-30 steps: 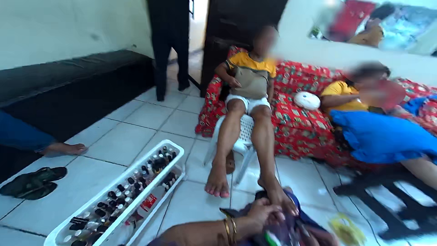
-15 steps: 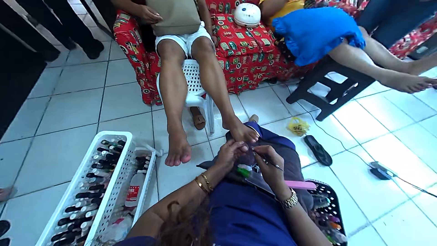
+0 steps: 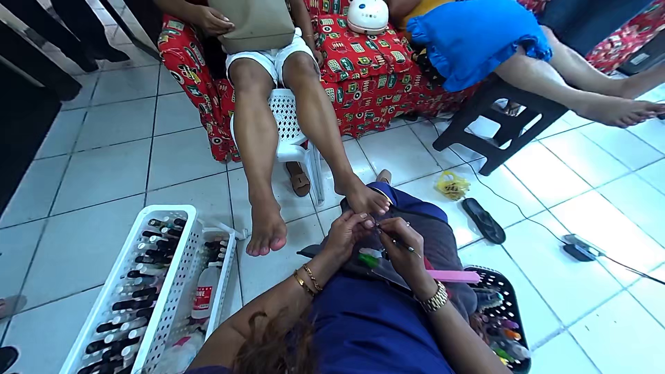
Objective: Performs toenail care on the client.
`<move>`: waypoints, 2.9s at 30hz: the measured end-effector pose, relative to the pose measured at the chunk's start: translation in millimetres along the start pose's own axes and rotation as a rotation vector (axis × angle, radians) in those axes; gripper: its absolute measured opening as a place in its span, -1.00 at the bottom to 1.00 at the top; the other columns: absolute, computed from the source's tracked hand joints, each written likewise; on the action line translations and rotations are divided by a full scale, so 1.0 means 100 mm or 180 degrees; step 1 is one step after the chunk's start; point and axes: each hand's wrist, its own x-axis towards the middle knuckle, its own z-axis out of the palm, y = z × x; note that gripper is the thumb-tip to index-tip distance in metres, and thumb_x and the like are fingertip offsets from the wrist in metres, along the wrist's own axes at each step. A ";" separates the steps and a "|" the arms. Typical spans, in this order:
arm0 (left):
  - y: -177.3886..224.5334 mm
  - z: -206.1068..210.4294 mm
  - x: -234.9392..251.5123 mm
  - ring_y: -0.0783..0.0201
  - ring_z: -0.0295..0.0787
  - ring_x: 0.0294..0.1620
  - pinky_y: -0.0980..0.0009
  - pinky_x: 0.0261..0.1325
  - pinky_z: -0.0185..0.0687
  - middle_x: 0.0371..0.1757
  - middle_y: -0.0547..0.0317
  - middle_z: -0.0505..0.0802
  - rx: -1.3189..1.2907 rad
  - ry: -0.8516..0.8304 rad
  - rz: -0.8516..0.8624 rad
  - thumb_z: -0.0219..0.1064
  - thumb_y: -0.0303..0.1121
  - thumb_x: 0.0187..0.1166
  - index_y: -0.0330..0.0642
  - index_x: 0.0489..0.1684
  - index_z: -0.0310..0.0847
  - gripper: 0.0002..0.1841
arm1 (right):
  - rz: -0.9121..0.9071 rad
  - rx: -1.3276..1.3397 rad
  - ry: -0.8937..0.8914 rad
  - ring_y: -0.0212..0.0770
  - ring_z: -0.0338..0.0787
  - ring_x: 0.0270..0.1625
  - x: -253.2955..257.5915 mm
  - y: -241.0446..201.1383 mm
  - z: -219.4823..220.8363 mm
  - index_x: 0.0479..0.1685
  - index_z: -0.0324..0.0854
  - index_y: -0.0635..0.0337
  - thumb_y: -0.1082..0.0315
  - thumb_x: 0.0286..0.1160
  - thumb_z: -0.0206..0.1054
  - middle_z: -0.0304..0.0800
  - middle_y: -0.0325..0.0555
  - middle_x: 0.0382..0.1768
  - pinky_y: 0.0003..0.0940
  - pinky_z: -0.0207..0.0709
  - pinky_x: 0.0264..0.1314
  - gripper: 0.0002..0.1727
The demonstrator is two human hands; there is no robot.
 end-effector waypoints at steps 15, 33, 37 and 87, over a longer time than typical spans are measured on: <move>-0.01 0.00 0.00 0.32 0.84 -0.38 0.45 -0.17 0.79 -0.35 0.09 0.84 -0.0027 0.0008 0.0011 0.15 -0.54 0.74 -0.35 -0.01 0.55 -0.91 | 0.0198 0.0127 0.0126 -0.47 0.78 -0.18 0.01 0.02 0.02 -0.32 0.73 0.43 0.56 0.35 0.32 0.84 0.00 -0.26 -0.66 0.62 -0.01 -0.90; -0.01 0.01 0.01 0.32 0.84 -0.39 0.45 -0.17 0.80 -0.36 0.09 0.84 -0.0064 0.0025 -0.0010 0.16 -0.53 0.74 -0.36 0.02 0.54 -0.90 | -0.0409 -0.0854 -0.0020 -0.14 0.87 -0.14 -0.03 -0.06 0.07 -0.42 0.70 0.34 0.55 0.40 0.26 0.86 0.17 -0.14 -0.43 0.70 -0.11 -0.87; -0.01 0.00 0.01 0.31 0.84 -0.38 0.44 -0.17 0.81 -0.36 0.08 0.83 -0.0098 0.0004 0.0001 0.14 -0.53 0.74 -0.36 -0.01 0.55 -0.90 | -0.0484 -0.0766 0.0005 -0.17 0.87 -0.11 -0.05 -0.03 0.08 -0.41 0.70 0.33 0.55 0.41 0.25 0.87 0.17 -0.10 -0.48 0.69 -0.08 -0.86; -0.08 -0.02 0.04 0.31 0.84 -0.42 0.43 -0.23 0.82 -0.41 0.13 0.83 -0.0306 -0.0078 0.0120 -0.01 -0.52 0.77 -0.22 -0.08 0.45 -0.88 | 0.0663 0.0112 0.0090 -0.19 0.89 -0.09 -0.03 -0.06 0.04 -0.13 0.73 0.42 0.54 0.34 0.36 0.90 0.06 -0.14 -0.25 0.74 0.07 -0.83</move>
